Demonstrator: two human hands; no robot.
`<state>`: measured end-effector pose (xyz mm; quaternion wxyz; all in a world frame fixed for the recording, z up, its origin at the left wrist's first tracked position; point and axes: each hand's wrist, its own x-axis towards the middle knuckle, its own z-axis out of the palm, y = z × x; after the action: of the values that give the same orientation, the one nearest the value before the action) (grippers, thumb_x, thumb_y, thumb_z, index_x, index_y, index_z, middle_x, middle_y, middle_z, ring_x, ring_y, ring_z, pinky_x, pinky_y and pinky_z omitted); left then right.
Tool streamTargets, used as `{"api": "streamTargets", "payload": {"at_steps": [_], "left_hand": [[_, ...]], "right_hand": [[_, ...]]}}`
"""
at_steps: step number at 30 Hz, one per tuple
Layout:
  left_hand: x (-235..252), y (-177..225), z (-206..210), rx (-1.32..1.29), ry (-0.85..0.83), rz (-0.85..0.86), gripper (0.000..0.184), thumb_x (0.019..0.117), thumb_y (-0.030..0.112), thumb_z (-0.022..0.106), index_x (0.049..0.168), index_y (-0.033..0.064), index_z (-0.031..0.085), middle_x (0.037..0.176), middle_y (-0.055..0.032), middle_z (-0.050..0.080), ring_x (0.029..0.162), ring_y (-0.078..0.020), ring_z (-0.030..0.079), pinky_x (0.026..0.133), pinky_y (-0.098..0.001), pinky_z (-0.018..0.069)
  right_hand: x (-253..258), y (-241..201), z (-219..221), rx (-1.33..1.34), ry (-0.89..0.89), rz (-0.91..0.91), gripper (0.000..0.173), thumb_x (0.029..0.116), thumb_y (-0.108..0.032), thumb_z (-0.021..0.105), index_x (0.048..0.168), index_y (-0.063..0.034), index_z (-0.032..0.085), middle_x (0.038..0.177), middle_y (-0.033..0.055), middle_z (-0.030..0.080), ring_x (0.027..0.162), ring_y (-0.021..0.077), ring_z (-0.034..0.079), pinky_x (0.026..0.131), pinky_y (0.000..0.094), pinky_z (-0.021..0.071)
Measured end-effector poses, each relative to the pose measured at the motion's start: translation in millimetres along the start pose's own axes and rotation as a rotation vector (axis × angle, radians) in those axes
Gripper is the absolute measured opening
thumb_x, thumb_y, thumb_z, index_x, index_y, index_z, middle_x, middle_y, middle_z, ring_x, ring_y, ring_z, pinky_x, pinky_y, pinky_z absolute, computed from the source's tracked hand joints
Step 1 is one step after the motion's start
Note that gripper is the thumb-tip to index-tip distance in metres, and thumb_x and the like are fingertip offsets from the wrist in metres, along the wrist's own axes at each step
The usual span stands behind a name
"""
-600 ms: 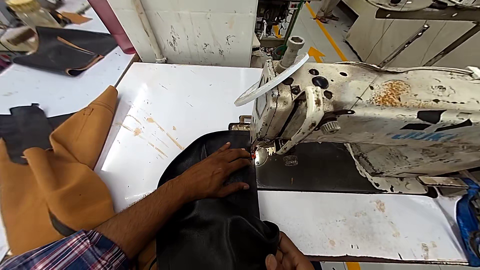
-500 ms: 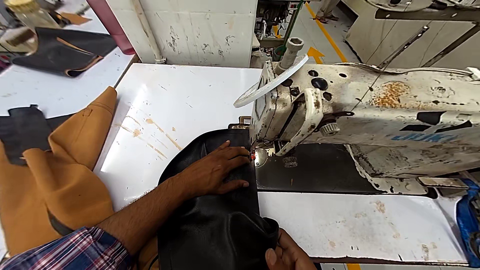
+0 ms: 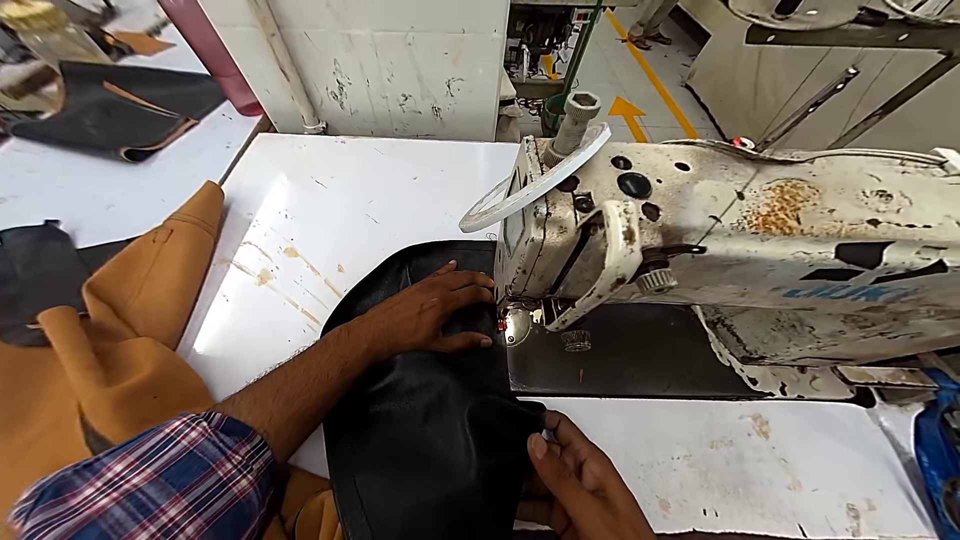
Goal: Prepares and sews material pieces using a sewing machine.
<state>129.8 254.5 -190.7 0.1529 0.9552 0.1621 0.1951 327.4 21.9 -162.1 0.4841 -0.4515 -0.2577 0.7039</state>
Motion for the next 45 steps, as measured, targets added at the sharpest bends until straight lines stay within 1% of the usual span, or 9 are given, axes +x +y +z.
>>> {"api": "streamTargets", "payload": {"at_steps": [4,8,11,14,17,24,28,33,45], "left_hand": [[6,-5,-3,-0.007,-0.007,0.019,0.054,0.0955,0.053,0.063,0.121,0.0067,0.069,0.133,-0.0106,0.064,0.131,-0.0226,0.058,0.116,-0.0505,0.039],[19,28,-41,-0.023,-0.332,-0.183,0.051,0.0944,0.043,0.071,0.126,0.0041,0.068,0.134,-0.0131,0.064,0.125,-0.0266,0.06,0.108,-0.0482,0.0459],[20,66,-77,-0.212,-0.497,-0.33,0.041,0.1049,0.053,0.047,0.12,0.0255,0.074,0.117,0.0099,0.072,0.109,-0.0029,0.066,0.096,-0.0329,0.0552],[0,105,-79,-0.291,-0.59,-0.442,0.051,0.1043,0.062,0.038,0.128,0.0294,0.07,0.126,0.0111,0.07,0.117,-0.0044,0.064,0.102,-0.0391,0.0543],[-36,127,-38,0.045,-0.484,-0.247,0.059,0.1062,0.057,0.029,0.139,0.0194,0.061,0.143,0.0033,0.059,0.136,-0.013,0.052,0.117,-0.0466,0.04],[-55,109,-12,0.04,-0.225,-0.043,0.061,0.104,0.062,0.037,0.106,0.0121,0.073,0.149,-0.0036,0.056,0.149,-0.0195,0.04,0.126,-0.0481,0.0296],[-55,92,-7,0.022,-0.212,0.017,0.066,0.1014,0.068,0.036,0.108,0.012,0.07,0.143,-0.0039,0.06,0.143,-0.0178,0.047,0.124,-0.0489,0.0314],[-61,77,-5,-0.002,-0.201,0.059,0.071,0.1007,0.069,0.037,0.138,0.0152,0.063,0.146,-0.0023,0.058,0.143,-0.0172,0.047,0.125,-0.0487,0.0283],[-49,54,-5,-0.021,-0.175,0.089,0.064,0.1031,0.063,0.036,0.136,0.0186,0.067,0.144,-0.0008,0.06,0.141,-0.0173,0.048,0.125,-0.0496,0.0274]], "right_hand": [[8,5,-2,-0.06,0.049,-0.064,0.045,0.1066,-0.017,0.055,0.144,0.0017,0.038,0.108,0.0205,0.071,0.097,0.0325,0.075,0.086,0.0499,0.0642],[8,17,-1,-0.311,0.078,-0.189,0.062,0.1036,-0.023,0.062,0.158,-0.012,0.035,0.115,0.0136,0.072,0.093,0.0261,0.075,0.081,0.041,0.0659],[4,21,-4,-0.591,0.112,-0.24,0.044,0.1027,-0.03,0.063,0.145,-0.0195,0.059,0.112,0.0038,0.072,0.078,0.016,0.072,0.07,0.0338,0.0652],[3,18,-7,-0.994,0.216,-0.368,0.027,0.1006,-0.032,0.064,0.124,-0.0227,0.074,0.107,-0.0006,0.066,0.068,0.0044,0.066,0.06,0.0221,0.0611],[5,14,-11,-1.325,0.315,-0.457,0.02,0.0969,-0.034,0.066,0.111,-0.0274,0.078,0.109,0.0016,0.06,0.061,0.0017,0.057,0.056,0.0207,0.0554],[14,24,-13,-1.482,0.292,-0.684,0.022,0.1003,-0.029,0.062,0.114,-0.021,0.077,0.105,0.0006,0.065,0.081,0.0084,0.066,0.065,0.0237,0.0582],[20,24,-14,-1.456,0.273,-0.752,0.022,0.0994,-0.024,0.064,0.115,-0.0184,0.077,0.108,-0.0006,0.069,0.094,0.0125,0.066,0.077,0.0264,0.0576],[25,18,-18,-1.451,0.219,-0.789,0.024,0.1,-0.027,0.064,0.118,-0.0179,0.077,0.11,-0.0007,0.07,0.098,0.0131,0.065,0.083,0.0251,0.0557],[42,5,-21,-1.497,0.24,-0.8,0.026,0.1002,-0.03,0.062,0.118,-0.0187,0.077,0.112,-0.0008,0.071,0.1,0.013,0.067,0.082,0.0248,0.0563]]}}
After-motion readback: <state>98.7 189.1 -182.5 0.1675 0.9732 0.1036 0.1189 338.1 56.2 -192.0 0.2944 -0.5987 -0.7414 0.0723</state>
